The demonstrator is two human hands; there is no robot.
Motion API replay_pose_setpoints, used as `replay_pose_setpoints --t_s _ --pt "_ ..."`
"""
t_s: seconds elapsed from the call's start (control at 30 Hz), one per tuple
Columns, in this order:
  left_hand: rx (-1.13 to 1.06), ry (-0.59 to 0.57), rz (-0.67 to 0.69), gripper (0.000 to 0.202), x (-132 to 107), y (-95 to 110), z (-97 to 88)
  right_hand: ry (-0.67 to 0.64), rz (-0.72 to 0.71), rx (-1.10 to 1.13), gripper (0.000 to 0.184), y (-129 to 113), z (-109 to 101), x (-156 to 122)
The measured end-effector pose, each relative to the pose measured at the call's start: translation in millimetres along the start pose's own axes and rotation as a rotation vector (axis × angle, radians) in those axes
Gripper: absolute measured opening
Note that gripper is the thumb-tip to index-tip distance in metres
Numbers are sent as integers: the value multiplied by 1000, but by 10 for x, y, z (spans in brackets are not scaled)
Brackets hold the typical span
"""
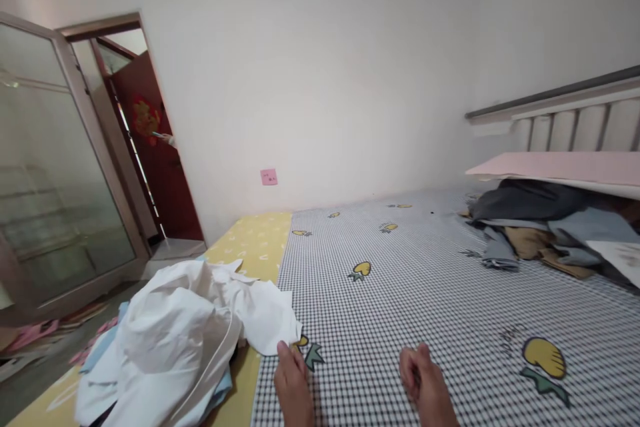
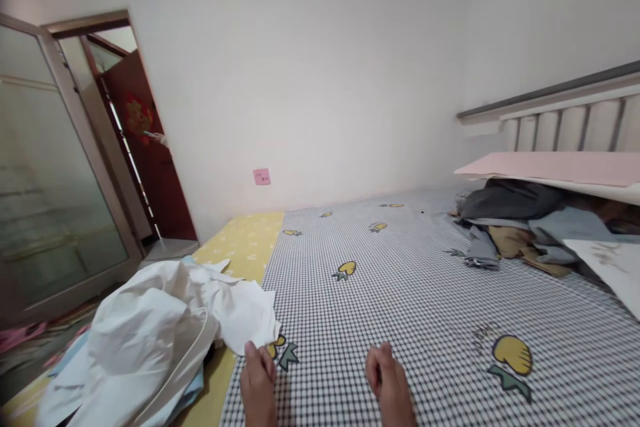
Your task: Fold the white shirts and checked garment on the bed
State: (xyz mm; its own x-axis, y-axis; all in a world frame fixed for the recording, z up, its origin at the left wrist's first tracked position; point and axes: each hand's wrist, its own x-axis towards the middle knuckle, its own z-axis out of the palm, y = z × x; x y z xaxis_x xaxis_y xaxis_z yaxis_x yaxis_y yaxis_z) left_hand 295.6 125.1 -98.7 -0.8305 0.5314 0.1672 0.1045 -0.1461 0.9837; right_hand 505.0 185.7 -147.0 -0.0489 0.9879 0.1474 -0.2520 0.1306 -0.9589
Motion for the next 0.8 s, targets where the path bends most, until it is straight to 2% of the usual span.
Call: replay_pose_setpoints --t_s 0.07,0.13,0.23,0.47,0.63,0.8 --pt "-136 54 -178 70 75 -169 138 16 42 0 73 80 64 127" --pt "-192 40 -283 71 78 -367 191 15 97 20 72 211 69 165" --pt "-129 -90 -228 72 27 -537 212 34 117 60 71 379 21 153" --pt "-12 -230 -37 72 -31 -390 365 65 51 60 70 415 -14 179" --pt "-175 -134 -120 70 -40 -417 358 76 3 1 71 370 9 170" --pt "-98 -147 -44 70 -79 -422 342 73 -46 -67 69 358 -3 140"
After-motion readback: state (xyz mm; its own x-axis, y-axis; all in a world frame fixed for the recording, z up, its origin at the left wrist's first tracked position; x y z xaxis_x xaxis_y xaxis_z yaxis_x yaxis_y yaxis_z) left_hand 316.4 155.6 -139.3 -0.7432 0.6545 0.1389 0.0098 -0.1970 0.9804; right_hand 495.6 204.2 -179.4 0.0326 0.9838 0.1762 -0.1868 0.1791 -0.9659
